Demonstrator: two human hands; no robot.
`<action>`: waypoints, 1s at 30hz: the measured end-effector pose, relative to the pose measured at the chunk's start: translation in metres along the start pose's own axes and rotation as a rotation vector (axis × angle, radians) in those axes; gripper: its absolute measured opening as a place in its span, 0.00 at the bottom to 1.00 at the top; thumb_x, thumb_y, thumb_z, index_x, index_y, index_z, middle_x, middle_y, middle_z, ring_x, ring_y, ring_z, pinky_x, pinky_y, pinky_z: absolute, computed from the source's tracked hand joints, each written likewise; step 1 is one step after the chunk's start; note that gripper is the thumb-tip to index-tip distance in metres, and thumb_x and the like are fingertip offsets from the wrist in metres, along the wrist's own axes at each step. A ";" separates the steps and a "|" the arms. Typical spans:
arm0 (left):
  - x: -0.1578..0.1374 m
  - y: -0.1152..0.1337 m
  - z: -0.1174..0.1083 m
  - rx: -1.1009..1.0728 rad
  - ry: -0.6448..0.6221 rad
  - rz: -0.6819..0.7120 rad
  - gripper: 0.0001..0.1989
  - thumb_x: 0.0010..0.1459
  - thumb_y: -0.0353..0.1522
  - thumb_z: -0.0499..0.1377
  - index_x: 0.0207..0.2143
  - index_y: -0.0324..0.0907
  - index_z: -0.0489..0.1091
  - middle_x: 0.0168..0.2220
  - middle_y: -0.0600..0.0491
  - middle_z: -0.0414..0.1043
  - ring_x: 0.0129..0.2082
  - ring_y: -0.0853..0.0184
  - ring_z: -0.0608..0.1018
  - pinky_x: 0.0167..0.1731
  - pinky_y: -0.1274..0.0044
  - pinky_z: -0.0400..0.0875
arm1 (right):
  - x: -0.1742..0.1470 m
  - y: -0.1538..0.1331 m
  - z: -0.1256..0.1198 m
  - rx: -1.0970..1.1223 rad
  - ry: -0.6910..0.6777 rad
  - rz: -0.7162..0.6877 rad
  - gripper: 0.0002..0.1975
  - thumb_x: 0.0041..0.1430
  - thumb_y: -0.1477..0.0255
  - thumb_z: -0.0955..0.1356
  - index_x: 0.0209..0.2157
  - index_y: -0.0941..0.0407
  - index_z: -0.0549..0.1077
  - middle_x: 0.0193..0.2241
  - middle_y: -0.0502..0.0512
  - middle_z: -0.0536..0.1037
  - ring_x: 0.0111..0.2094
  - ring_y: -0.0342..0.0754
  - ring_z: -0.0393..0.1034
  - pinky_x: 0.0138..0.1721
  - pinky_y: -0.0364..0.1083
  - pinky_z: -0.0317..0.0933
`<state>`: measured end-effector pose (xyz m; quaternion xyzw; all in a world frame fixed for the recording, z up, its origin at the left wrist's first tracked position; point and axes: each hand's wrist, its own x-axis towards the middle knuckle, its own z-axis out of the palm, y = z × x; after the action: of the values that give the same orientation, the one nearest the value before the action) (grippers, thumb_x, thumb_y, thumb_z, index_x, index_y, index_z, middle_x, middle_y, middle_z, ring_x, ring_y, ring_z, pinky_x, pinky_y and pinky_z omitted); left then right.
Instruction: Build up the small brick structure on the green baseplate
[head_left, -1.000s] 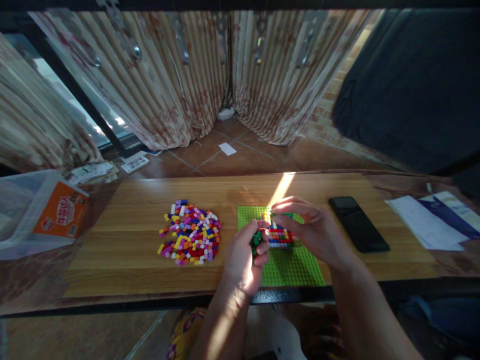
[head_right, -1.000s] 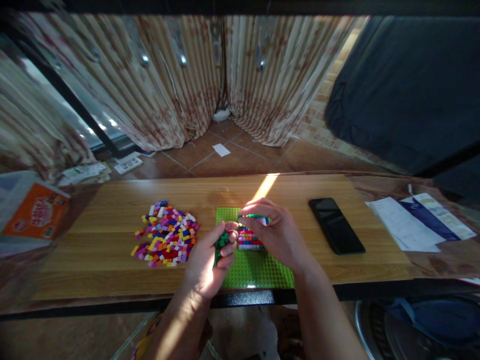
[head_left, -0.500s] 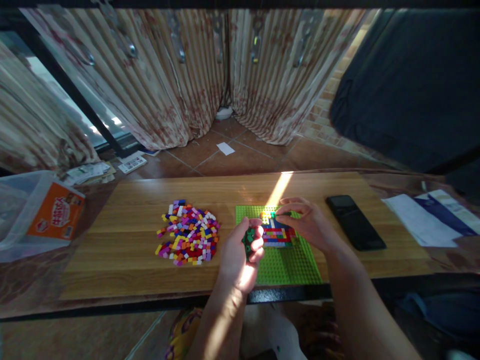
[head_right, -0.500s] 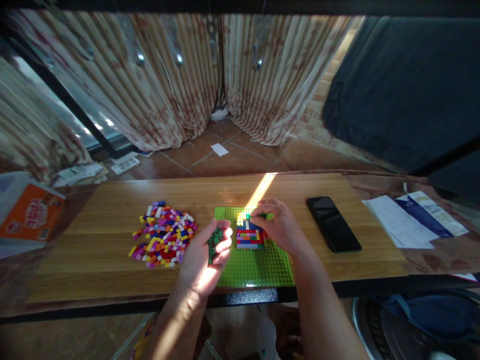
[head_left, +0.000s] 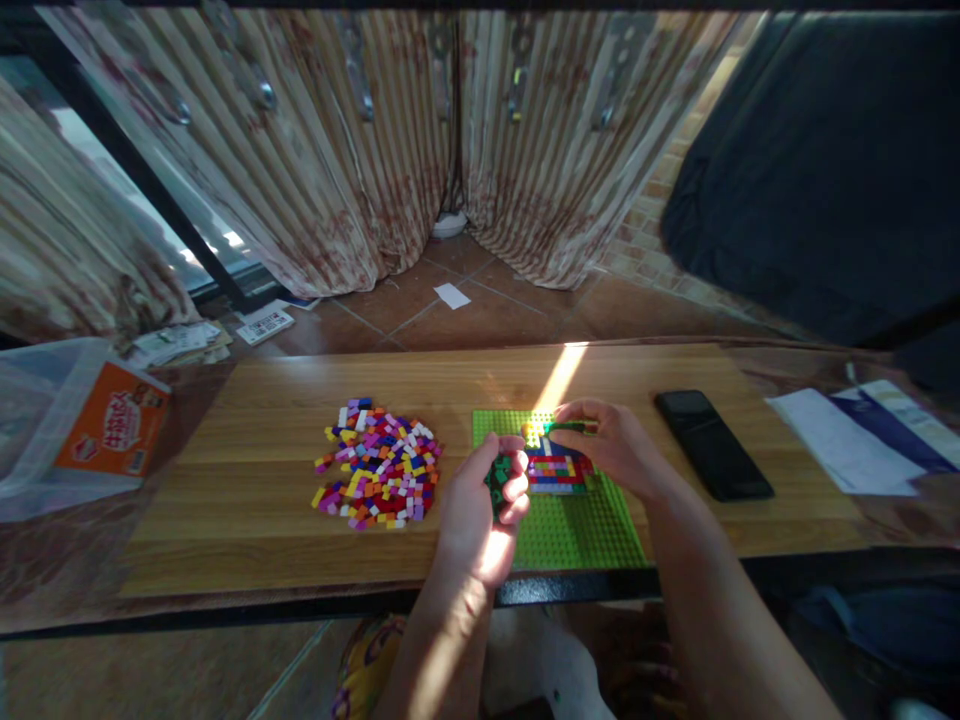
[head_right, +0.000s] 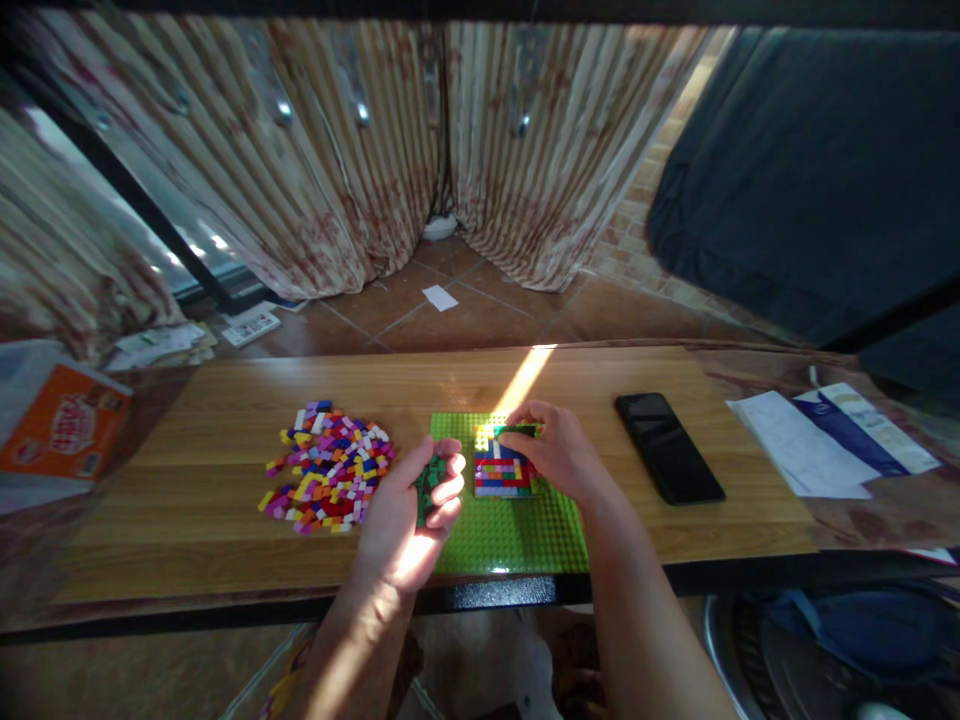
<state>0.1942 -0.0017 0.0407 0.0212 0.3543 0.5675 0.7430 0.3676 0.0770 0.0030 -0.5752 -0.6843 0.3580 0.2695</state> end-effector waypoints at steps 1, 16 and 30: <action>0.000 0.000 0.000 0.000 0.000 -0.001 0.08 0.57 0.31 0.55 0.31 0.34 0.68 0.24 0.55 0.62 0.15 0.82 0.58 0.12 0.87 0.46 | 0.000 0.000 0.000 0.020 -0.015 0.011 0.09 0.48 0.65 0.71 0.31 0.56 0.74 0.32 0.55 0.78 0.30 0.47 0.71 0.32 0.49 0.64; -0.001 0.003 0.005 -0.207 0.088 -0.063 0.13 0.60 0.32 0.52 0.30 0.32 0.71 0.28 0.47 0.70 0.23 0.74 0.72 0.18 0.86 0.67 | -0.006 -0.007 -0.002 0.014 0.103 -0.096 0.12 0.49 0.65 0.71 0.37 0.53 0.76 0.36 0.54 0.79 0.38 0.51 0.72 0.41 0.52 0.64; 0.000 0.001 0.007 -0.304 0.057 0.024 0.14 0.61 0.31 0.50 0.34 0.34 0.74 0.35 0.46 0.76 0.33 0.71 0.77 0.27 0.84 0.71 | -0.041 -0.081 0.008 -0.030 -0.076 -0.374 0.08 0.55 0.67 0.68 0.38 0.48 0.77 0.36 0.52 0.77 0.37 0.48 0.70 0.38 0.50 0.65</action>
<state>0.1966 0.0012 0.0462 -0.1031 0.2849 0.6238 0.7205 0.3206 0.0290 0.0649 -0.4282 -0.7942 0.3129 0.2966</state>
